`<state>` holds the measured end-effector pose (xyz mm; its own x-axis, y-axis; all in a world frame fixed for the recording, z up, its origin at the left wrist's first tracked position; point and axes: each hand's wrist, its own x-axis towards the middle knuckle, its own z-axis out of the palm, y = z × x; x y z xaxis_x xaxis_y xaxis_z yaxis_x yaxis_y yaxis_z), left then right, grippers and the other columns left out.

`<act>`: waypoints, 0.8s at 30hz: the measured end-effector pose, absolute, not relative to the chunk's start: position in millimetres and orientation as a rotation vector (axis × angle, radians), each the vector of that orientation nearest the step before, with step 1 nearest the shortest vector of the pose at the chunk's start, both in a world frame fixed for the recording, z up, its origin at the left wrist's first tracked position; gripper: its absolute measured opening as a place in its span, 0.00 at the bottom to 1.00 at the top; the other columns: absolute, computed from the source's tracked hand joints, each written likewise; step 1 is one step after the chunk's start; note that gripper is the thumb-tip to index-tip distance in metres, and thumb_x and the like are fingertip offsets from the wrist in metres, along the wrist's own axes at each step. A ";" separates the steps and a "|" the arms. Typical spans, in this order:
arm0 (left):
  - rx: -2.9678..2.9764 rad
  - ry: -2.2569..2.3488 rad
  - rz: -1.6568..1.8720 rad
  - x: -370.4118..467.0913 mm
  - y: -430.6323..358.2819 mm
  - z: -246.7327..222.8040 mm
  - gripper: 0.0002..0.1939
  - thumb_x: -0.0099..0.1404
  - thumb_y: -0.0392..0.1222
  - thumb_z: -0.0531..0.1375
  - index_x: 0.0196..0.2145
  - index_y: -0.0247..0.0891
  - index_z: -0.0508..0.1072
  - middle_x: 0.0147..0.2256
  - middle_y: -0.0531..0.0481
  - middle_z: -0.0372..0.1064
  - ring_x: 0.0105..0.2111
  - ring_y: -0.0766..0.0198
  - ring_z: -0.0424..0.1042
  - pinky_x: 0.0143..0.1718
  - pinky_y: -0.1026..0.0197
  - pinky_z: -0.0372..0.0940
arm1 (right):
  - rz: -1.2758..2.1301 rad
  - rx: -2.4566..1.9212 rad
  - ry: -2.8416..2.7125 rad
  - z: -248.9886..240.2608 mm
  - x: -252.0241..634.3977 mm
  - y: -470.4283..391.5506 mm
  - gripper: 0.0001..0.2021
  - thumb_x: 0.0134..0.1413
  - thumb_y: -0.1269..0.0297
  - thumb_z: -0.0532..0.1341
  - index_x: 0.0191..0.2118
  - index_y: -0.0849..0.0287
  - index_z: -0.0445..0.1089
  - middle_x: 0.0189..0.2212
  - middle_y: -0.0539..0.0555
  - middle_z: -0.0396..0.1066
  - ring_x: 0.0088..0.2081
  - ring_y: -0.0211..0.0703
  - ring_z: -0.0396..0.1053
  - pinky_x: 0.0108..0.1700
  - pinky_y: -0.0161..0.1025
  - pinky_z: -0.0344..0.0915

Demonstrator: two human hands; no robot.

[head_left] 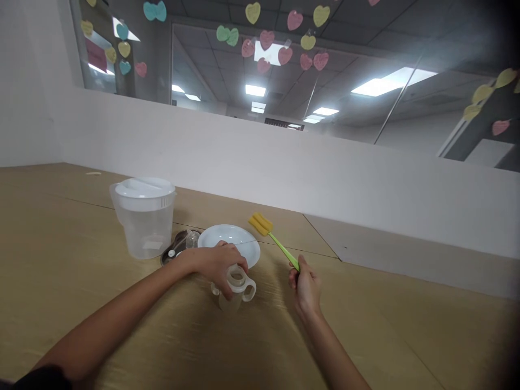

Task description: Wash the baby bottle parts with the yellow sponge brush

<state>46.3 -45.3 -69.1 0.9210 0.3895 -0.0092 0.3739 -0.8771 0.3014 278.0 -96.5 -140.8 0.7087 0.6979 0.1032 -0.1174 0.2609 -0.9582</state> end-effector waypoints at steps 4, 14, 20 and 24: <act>2.739 0.584 0.166 32.2 -38.4 -55.0 0.33 0.47 0.57 0.63 0.50 0.45 0.64 0.49 0.50 0.61 0.51 0.56 0.57 0.51 0.60 0.51 | 0.589 -1.184 -0.579 -141.8 278.9 -95.2 0.22 0.39 0.46 0.62 0.18 0.62 0.61 0.09 0.45 0.57 0.12 0.27 0.48 0.14 0.30 0.42; 2.659 1.607 0.069 -15.6 9.1 -49.1 0.14 0.60 0.37 0.48 0.33 0.30 0.73 0.35 0.38 0.72 0.34 0.58 0.70 0.35 0.61 0.61 | 0.569 -1.163 -0.575 -148.3 278.9 -90.8 0.23 0.43 0.44 0.57 0.25 0.64 0.65 0.10 0.45 0.57 0.12 0.28 0.47 0.14 0.30 0.42; 2.526 1.730 -0.140 -14.3 33.5 -79.3 0.10 0.51 0.30 0.55 0.30 0.28 0.75 0.33 0.34 0.73 0.33 0.55 0.72 0.32 0.61 0.63 | 0.627 -1.276 -0.653 -153.0 281.3 -88.6 0.20 0.46 0.46 0.54 0.32 0.62 0.63 0.17 0.45 0.62 0.12 0.26 0.49 0.14 0.29 0.44; 2.418 1.776 -0.240 -14.7 38.7 -88.4 0.08 0.49 0.30 0.57 0.28 0.27 0.75 0.29 0.34 0.73 0.29 0.55 0.72 0.31 0.61 0.64 | 0.745 -1.473 -0.803 -162.3 280.3 -84.7 0.16 0.47 0.49 0.53 0.31 0.59 0.59 0.22 0.45 0.62 0.12 0.26 0.51 0.13 0.28 0.47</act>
